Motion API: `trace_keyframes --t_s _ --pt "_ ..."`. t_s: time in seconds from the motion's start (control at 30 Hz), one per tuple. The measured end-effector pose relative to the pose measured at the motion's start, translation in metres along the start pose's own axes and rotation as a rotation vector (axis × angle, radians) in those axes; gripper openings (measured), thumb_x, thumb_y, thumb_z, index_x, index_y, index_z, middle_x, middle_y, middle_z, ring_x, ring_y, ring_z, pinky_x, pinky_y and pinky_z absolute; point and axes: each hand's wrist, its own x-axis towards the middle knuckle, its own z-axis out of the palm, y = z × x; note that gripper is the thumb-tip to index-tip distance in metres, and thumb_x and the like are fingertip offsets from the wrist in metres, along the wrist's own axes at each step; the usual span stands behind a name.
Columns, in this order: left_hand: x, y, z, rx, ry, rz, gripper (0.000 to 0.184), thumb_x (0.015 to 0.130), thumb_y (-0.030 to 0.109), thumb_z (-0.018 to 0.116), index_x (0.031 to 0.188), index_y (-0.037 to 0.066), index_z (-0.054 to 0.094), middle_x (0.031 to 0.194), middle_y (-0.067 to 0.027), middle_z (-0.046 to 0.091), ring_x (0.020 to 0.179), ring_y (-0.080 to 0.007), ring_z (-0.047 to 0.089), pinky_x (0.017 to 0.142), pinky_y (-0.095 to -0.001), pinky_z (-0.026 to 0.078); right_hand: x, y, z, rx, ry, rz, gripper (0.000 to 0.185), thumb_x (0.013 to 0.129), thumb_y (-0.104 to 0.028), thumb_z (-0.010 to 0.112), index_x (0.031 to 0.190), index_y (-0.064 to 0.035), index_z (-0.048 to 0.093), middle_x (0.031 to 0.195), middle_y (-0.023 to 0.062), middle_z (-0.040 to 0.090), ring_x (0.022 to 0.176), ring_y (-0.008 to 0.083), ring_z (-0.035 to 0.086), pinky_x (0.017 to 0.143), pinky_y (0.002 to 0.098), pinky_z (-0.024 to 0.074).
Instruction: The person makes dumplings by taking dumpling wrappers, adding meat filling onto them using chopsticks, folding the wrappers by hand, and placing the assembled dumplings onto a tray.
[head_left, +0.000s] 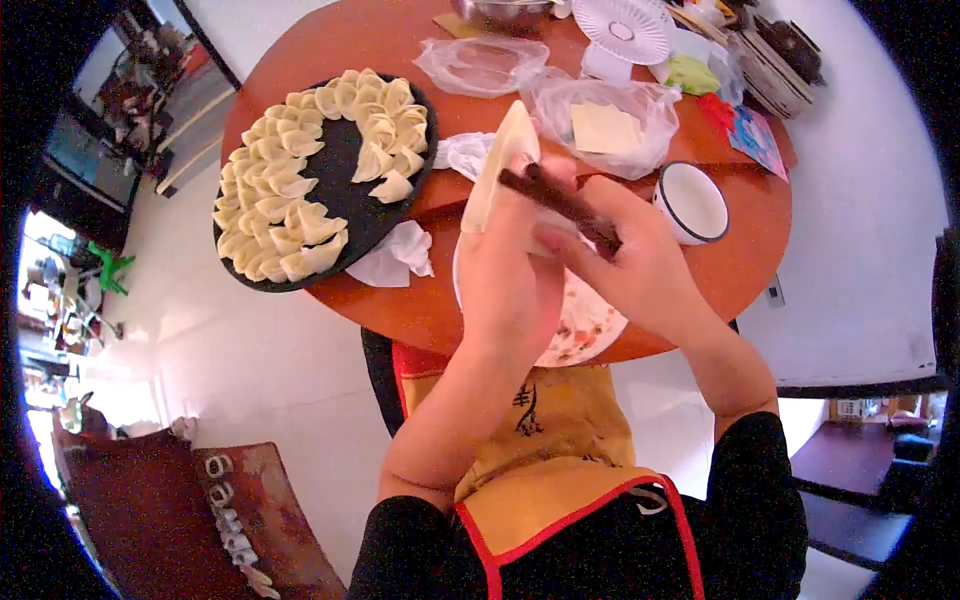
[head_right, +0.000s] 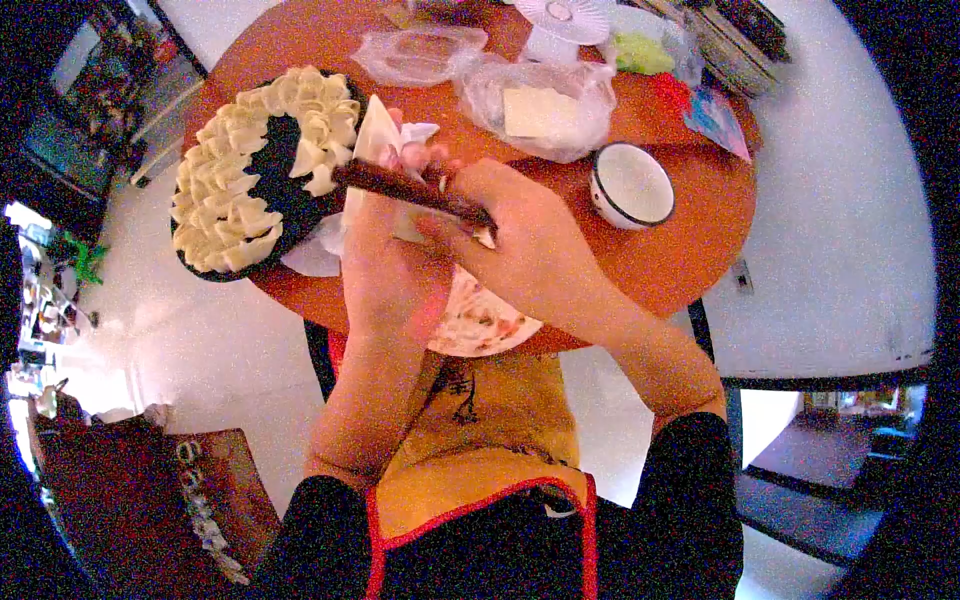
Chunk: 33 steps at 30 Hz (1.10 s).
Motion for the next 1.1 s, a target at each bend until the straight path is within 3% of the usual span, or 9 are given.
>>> trace_keyframes --t_s 0.07,0.23,0.33,0.47,0.57,0.7,0.93,1.03,1.1 --pt "-0.002 0.007 -0.005 0.122 0.129 0.090 0.029 0.088 0.009 0.047 0.116 -0.001 0.048 0.108 -0.0062 0.054 0.097 -0.0121 0.052 0.085 -0.0275 0.043 0.002 0.006 0.004 -0.023 0.118 -0.102 0.017 0.079 -0.018 0.059 0.084 -0.0021 0.054 0.078 0.0127 0.054 0.071 0.0309 0.056 0.062 0.0365 0.0456" --pt "0.001 0.010 -0.020 0.545 0.099 0.149 0.022 0.086 0.006 0.050 0.106 0.002 0.057 0.100 -0.0058 0.056 0.083 -0.0096 0.055 0.070 -0.0227 0.045 0.008 0.012 0.000 -0.357 0.360 -0.458 0.012 0.075 -0.011 0.058 0.087 -0.0095 0.056 0.083 0.0060 0.054 0.068 0.0257 0.058 0.059 0.0344 0.0481" --pt "0.002 0.017 -0.018 0.968 0.019 0.258 0.016 0.082 0.004 0.052 0.094 0.004 0.063 0.085 -0.0039 0.054 0.076 -0.0108 0.055 0.068 -0.0220 0.044 0.012 0.007 -0.008 -0.356 0.308 -0.524 0.015 0.073 -0.013 0.058 0.089 -0.0126 0.057 0.083 0.0044 0.054 0.068 0.0231 0.059 0.055 0.0315 0.0485" --pt "0.004 0.026 -0.027 1.098 -0.086 0.140 0.016 0.079 0.004 0.056 0.093 0.004 0.063 0.089 -0.0067 0.053 0.078 -0.0145 0.055 0.069 -0.0257 0.045 0.025 0.014 -0.010 -0.457 0.355 -0.664 0.014 0.074 -0.016 0.056 0.087 -0.0126 0.057 0.084 0.0038 0.056 0.069 0.0231 0.059 0.056 0.0330 0.0482" --pt "0.002 0.030 -0.028 1.170 -0.179 0.118 0.026 0.074 0.001 0.059 0.100 0.004 0.059 0.092 -0.0072 0.053 0.080 -0.0156 0.055 0.071 -0.0270 0.045 0.023 0.014 -0.022 -0.481 0.102 -0.605 0.017 0.071 -0.004 0.062 0.088 -0.0075 0.057 0.081 0.0085 0.058 0.065 0.0261 0.058 0.050 0.0299 0.0429" --pt "0.004 0.024 -0.040 1.033 -0.248 0.138 0.046 0.066 -0.004 0.062 0.109 0.004 0.050 0.097 -0.0073 0.053 0.085 -0.0159 0.053 0.075 -0.0272 0.044 0.020 0.014 -0.012 -0.381 0.107 -0.428 0.016 0.072 -0.002 0.058 0.087 -0.0080 0.057 0.074 0.0102 0.058 0.065 0.0275 0.059 0.052 0.0318 0.0436" --pt "0.008 0.043 -0.031 1.049 -0.057 0.195 0.033 0.069 -0.003 0.058 0.101 0.001 0.052 0.093 -0.0093 0.055 0.081 -0.0170 0.054 0.074 -0.0277 0.044 0.031 0.009 -0.001 -0.100 0.046 -0.187 0.023 0.072 0.008 0.052 0.092 -0.0040 0.055 0.067 0.0044 0.059 0.060 0.0120 0.057 0.054 0.0260 0.0432" --pt "0.025 0.065 -0.041 1.353 -0.031 0.309 0.025 0.070 0.003 0.063 0.094 0.003 0.057 0.091 -0.0111 0.058 0.081 -0.0209 0.056 0.072 -0.0298 0.046 0.041 0.011 0.002 -0.028 0.030 -0.093 0.029 0.072 -0.003 0.060 0.100 -0.0087 0.056 0.081 0.0115 0.063 0.073 0.0270 0.063 0.064 0.0338 0.0480" --pt "0.057 0.095 -0.067 1.599 -0.034 0.512 0.024 0.071 0.008 0.063 0.095 0.005 0.060 0.093 -0.0107 0.059 0.082 -0.0212 0.057 0.071 -0.0297 0.046 0.043 0.011 -0.002 0.006 0.103 -0.123 0.028 0.074 -0.001 0.058 0.101 -0.0061 0.055 0.078 0.0086 0.062 0.068 0.0184 0.059 0.061 0.0277 0.0457"
